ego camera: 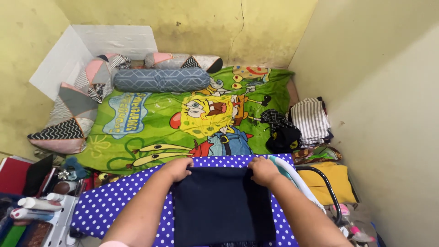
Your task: Iron and fold a pair of dark blue trousers on an ironing board.
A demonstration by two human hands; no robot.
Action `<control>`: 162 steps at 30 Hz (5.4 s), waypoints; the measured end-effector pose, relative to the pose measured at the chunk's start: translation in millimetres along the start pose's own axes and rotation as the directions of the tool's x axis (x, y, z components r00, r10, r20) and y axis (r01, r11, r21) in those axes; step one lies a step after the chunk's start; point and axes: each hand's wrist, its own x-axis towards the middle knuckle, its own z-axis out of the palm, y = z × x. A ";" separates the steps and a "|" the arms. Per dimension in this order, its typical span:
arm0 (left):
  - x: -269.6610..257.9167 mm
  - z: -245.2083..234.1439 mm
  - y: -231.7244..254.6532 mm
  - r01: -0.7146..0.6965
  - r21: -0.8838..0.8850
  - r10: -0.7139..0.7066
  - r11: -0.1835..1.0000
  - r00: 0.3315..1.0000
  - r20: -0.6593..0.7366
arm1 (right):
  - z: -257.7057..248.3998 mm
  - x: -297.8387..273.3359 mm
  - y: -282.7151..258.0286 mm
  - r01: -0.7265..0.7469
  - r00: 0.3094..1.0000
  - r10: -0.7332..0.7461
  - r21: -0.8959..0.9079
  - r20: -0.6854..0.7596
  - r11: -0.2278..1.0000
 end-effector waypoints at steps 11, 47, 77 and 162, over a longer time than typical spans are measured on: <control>-91.4 -91.7 40.9 -0.276 0.039 0.270 0.960 0.886 -0.377 | -131.5 -78.1 0.3 0.047 0.993 -0.032 0.133 -0.111 0.990; -200.6 187.5 13.0 -0.158 0.336 0.321 0.928 0.797 -0.512 | 63.1 -69.3 118.4 -0.552 0.807 0.590 0.343 -0.009 0.760; -181.0 220.4 -55.3 0.311 -0.633 -0.578 0.709 0.770 -0.269 | -0.3 -124.1 -179.8 0.071 0.982 -0.017 0.286 -0.188 0.955; -158.5 192.4 -29.7 0.250 -0.598 -0.423 0.762 0.891 -0.167 | -3.0 -139.4 -174.8 -0.578 0.802 0.591 0.351 0.082 0.737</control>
